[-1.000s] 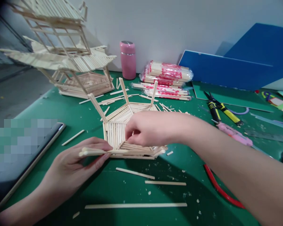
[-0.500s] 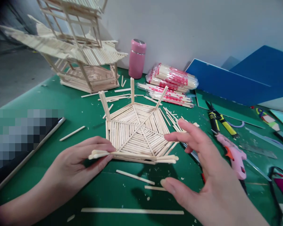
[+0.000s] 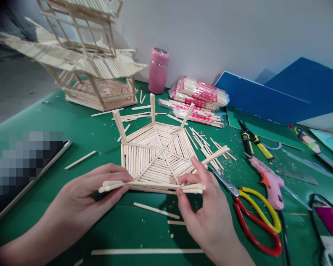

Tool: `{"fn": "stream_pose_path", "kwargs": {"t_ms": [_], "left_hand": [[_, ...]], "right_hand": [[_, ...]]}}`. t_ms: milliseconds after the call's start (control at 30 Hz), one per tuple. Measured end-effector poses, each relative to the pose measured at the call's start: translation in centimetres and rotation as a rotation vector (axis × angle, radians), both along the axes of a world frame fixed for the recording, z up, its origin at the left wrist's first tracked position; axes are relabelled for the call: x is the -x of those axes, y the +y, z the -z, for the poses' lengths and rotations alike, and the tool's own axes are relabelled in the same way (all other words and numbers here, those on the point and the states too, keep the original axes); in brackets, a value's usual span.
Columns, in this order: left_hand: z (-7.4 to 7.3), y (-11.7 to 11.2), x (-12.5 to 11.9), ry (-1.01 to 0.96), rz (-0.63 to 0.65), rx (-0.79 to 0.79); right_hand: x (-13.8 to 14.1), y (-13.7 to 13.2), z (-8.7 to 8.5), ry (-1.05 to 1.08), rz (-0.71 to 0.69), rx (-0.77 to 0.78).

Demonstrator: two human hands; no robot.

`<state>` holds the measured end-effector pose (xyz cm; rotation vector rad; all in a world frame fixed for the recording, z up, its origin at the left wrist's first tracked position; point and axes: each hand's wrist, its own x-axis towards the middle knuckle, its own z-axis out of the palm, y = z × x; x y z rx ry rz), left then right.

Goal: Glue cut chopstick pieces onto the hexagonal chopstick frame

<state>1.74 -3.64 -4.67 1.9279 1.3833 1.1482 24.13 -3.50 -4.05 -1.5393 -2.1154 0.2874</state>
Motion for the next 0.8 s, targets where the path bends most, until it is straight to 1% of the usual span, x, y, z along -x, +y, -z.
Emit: {"fn": "stream_pose_path", "kwargs": {"t_ms": [67, 200, 333, 433, 533, 633, 700, 800], "left_hand": [[0.0, 0.0, 0.0, -0.006, 0.002, 0.001], [0.2, 0.0, 0.1, 0.005, 0.000, 0.008], [0.3, -0.1, 0.2, 0.065, -0.003, 0.009], [0.5, -0.6, 0.5, 0.147, -0.087, 0.055], [0.8, -1.5, 1.0, 0.234, -0.199, 0.163], [0.8, -2.1, 1.3, 0.256, -0.262, 0.242], [0.6, -2.0, 1.2, 0.242, -0.244, 0.234], [-0.2, -1.2, 0.8, 0.216, -0.152, 0.172]], "right_hand": [[0.0, 0.1, 0.0, -0.007, -0.029, -0.026], [0.3, 0.3, -0.1, -0.003, -0.069, 0.025], [0.4, 0.3, -0.2, 0.016, -0.086, 0.025], [0.1, 0.4, 0.1, 0.035, -0.127, 0.016], [-0.3, 0.5, 0.5, 0.069, -0.165, -0.054], [-0.5, 0.7, 0.8, 0.080, -0.196, -0.081], [-0.6, 0.8, 0.9, 0.086, -0.210, -0.080], [-0.7, 0.9, 0.9, 0.084, -0.209, -0.076]]}}
